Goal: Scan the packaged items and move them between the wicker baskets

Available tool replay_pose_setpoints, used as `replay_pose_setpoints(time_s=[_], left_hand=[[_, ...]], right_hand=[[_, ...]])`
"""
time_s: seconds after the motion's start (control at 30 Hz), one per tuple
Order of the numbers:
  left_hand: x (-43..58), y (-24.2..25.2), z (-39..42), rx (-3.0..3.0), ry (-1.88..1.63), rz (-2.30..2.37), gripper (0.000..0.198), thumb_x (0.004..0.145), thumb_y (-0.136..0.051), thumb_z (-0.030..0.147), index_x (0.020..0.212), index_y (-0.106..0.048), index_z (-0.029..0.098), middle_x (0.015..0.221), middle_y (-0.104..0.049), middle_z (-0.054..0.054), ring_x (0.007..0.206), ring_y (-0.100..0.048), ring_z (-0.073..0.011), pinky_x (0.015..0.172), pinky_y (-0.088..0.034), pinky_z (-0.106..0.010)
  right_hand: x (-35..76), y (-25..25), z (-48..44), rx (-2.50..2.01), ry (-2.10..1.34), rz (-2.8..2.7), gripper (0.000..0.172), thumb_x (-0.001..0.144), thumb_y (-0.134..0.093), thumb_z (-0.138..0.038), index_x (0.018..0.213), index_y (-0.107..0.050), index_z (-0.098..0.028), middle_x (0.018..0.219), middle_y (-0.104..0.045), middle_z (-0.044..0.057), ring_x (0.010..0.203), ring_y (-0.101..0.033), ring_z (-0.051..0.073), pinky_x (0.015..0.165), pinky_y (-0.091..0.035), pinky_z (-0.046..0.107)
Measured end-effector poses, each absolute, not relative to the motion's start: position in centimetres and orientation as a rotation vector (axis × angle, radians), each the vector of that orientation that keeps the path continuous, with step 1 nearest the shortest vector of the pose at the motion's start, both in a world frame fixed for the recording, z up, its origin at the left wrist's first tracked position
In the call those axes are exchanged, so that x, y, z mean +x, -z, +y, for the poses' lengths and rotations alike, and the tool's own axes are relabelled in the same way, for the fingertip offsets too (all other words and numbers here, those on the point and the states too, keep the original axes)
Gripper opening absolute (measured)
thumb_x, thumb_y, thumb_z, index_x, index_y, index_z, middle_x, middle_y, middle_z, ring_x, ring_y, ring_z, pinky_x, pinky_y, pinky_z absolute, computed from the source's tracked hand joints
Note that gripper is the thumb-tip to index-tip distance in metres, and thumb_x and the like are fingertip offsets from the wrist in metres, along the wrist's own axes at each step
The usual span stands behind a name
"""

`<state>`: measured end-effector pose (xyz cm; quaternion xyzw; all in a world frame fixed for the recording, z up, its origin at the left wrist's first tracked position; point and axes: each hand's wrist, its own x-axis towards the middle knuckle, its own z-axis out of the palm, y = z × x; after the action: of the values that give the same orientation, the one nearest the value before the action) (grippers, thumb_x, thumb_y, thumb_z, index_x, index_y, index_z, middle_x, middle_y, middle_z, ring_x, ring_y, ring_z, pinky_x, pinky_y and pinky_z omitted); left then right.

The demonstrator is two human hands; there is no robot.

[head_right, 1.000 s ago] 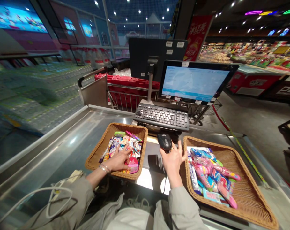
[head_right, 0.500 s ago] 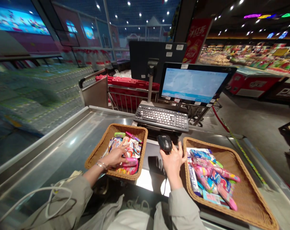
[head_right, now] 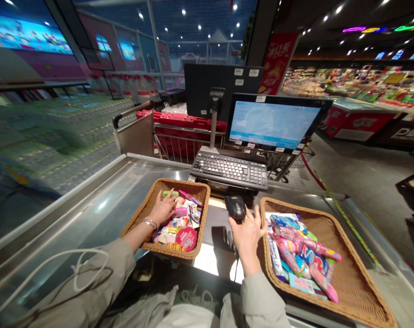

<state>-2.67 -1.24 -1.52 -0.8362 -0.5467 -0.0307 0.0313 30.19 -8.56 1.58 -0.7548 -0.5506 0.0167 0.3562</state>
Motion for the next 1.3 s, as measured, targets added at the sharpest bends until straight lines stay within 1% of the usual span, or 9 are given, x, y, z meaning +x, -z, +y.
replay_pose_setpoints(time_s=[0.1, 0.23, 0.37, 0.47, 0.63, 0.87, 1.0, 1.13, 1.3], left_hand=[[-3.3, 2.3, -1.4, -2.593, 0.093, -1.768, 0.013, 0.084, -0.063, 0.033, 0.08, -0.069, 0.022, 0.145, -0.053, -0.004, 0.146, -0.025, -0.0322, 0.116, 0.003, -0.066], [-4.1, 2.1, -1.3, -2.445, 0.181, -1.973, 0.017, 0.083, -0.062, 0.032, 0.097, -0.069, 0.025, 0.148, -0.048, -0.006, 0.148, -0.021, -0.0334, 0.114, -0.003, -0.07], [-4.2, 1.9, -1.7, -2.542, 0.121, -1.88, 0.021, 0.083, -0.059, 0.029, 0.1, -0.072, 0.03, 0.149, -0.048, -0.003, 0.147, -0.021, -0.0332, 0.114, 0.002, -0.069], [-4.1, 2.6, -2.1, -2.683, -0.008, -1.766, 0.022, 0.084, -0.059, 0.034, 0.1, -0.074, 0.034, 0.15, -0.047, -0.001, 0.147, -0.021, -0.0339, 0.113, 0.003, -0.069], [-4.2, 4.0, -2.2, -2.737, -0.157, -1.769, 0.035, 0.078, -0.063, 0.039, 0.112, -0.069, 0.033, 0.153, -0.042, -0.006, 0.148, -0.015, -0.0357, 0.11, 0.003, -0.072], [-3.7, 4.2, -0.9, -2.739, -0.212, -1.782, 0.034, 0.067, -0.069, 0.037, 0.1, -0.073, 0.03, 0.153, -0.041, -0.006, 0.148, -0.015, -0.0384, 0.109, 0.007, -0.072], [-3.2, 4.5, -0.9, -2.696, -0.141, -1.735, 0.027, 0.07, -0.063, 0.025, 0.095, -0.074, 0.028, 0.149, -0.047, -0.006, 0.147, -0.02, -0.0358, 0.112, 0.007, -0.068], [-3.2, 4.3, -1.1, -2.689, -0.053, -1.642, 0.03, 0.073, -0.058, 0.018, 0.099, -0.073, 0.023, 0.145, -0.051, -0.01, 0.146, -0.026, -0.0325, 0.116, 0.008, -0.062], [-4.1, 3.1, -0.7, -2.659, 0.041, -1.819, 0.019, 0.079, -0.062, 0.032, 0.092, -0.073, 0.024, 0.147, -0.05, -0.006, 0.146, -0.024, -0.0353, 0.113, 0.008, -0.069]], right_hand=[[30.4, -1.5, -8.7, -1.965, -0.053, -1.428, 0.041, 0.077, -0.048, -0.048, 0.095, -0.072, -0.021, 0.12, -0.068, 0.012, 0.135, -0.037, 0.03, 0.111, -0.009, 0.058], [30.3, -1.5, -8.7, -1.981, -0.055, -1.423, 0.045, 0.077, -0.046, -0.051, 0.097, -0.072, -0.02, 0.12, -0.068, 0.011, 0.134, -0.037, 0.03, 0.111, -0.009, 0.057], [29.9, -1.5, -8.7, -1.949, -0.051, -1.422, 0.045, 0.077, -0.048, -0.051, 0.099, -0.072, -0.02, 0.119, -0.068, 0.012, 0.135, -0.037, 0.029, 0.112, -0.009, 0.055], [29.7, -1.5, -8.7, -1.941, -0.042, -1.422, 0.043, 0.078, -0.048, -0.051, 0.095, -0.073, -0.02, 0.117, -0.069, 0.012, 0.134, -0.038, 0.03, 0.112, -0.01, 0.056], [29.8, -1.4, -8.8, -1.962, -0.034, -1.43, 0.042, 0.077, -0.049, -0.049, 0.097, -0.073, -0.02, 0.119, -0.067, 0.013, 0.133, -0.039, 0.031, 0.111, -0.012, 0.057], [29.9, -1.2, -8.8, -1.954, -0.048, -1.41, 0.043, 0.077, -0.05, -0.05, 0.097, -0.072, -0.019, 0.12, -0.066, 0.014, 0.133, -0.038, 0.03, 0.112, -0.01, 0.056], [30.1, -1.1, -8.8, -1.969, -0.066, -1.411, 0.042, 0.076, -0.05, -0.049, 0.097, -0.072, -0.02, 0.12, -0.067, 0.011, 0.133, -0.036, 0.03, 0.112, -0.007, 0.055], [30.5, -1.1, -8.7, -1.972, -0.059, -1.427, 0.042, 0.077, -0.049, -0.049, 0.098, -0.072, -0.02, 0.122, -0.066, 0.01, 0.134, -0.035, 0.03, 0.112, -0.007, 0.055], [30.5, -1.2, -8.5, -1.975, -0.043, -1.43, 0.043, 0.077, -0.05, -0.051, 0.096, -0.072, -0.02, 0.12, -0.067, 0.012, 0.134, -0.036, 0.031, 0.112, -0.008, 0.056]])
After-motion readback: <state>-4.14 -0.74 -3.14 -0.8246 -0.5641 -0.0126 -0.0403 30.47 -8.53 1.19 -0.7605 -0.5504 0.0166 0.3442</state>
